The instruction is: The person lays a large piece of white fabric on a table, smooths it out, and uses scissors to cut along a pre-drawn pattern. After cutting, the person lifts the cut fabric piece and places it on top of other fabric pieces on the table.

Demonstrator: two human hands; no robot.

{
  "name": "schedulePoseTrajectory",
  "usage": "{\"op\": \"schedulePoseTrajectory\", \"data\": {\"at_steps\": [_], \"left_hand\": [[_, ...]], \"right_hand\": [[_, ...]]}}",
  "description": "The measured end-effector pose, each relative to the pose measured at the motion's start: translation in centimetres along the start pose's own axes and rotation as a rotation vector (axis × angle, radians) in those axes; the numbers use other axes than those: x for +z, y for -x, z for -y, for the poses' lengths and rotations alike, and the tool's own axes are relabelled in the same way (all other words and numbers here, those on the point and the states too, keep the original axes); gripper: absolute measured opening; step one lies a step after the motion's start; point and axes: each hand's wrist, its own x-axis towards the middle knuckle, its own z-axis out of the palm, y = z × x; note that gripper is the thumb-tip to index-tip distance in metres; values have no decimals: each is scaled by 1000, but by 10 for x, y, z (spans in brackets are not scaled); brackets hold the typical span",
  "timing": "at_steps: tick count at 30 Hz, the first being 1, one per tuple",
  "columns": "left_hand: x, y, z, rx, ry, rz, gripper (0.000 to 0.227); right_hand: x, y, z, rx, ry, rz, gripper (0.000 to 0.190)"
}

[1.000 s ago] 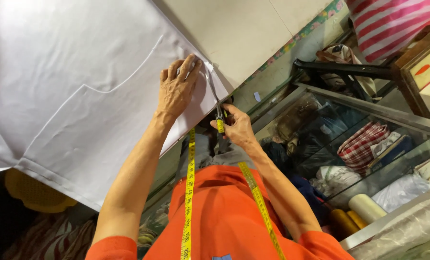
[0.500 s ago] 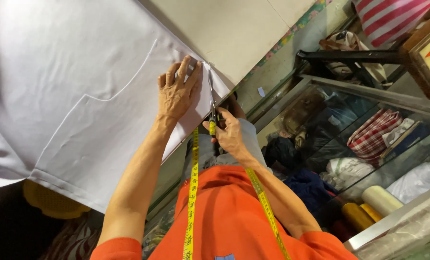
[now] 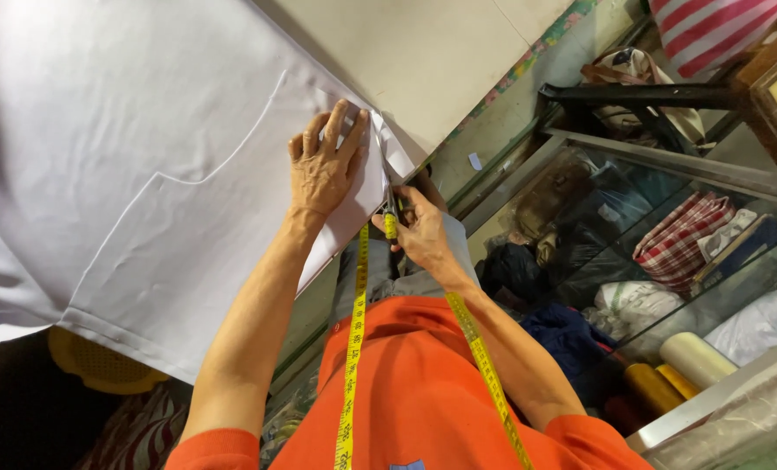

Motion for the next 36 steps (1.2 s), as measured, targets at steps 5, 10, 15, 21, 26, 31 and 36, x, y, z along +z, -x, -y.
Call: {"op": "schedulePoseTrajectory", "data": {"at_steps": [5, 10, 15, 21, 26, 31, 36], "left_hand": [[3, 3, 0, -19, 12, 34, 50], [0, 0, -2, -18, 9, 22, 47], [5, 3, -1, -17, 4, 31, 45], [7, 4, 1, -16, 3, 31, 46], [5, 3, 0, -2, -19, 35, 49], [1, -2, -1, 2, -23, 4, 46], [-1, -2, -1, 10, -17, -43, 46]], "right_hand": [[12, 2, 9, -24, 71, -26, 48], [28, 6, -7, 8, -4, -113, 44], [39, 9, -18, 27, -23, -168, 43], [52, 9, -3, 42, -131, -168, 45], [54, 1, -17, 10, -130, -167, 53], [64, -2, -5, 49, -153, -216, 48], [31, -8, 2, 128, -241, -239, 44]]}}
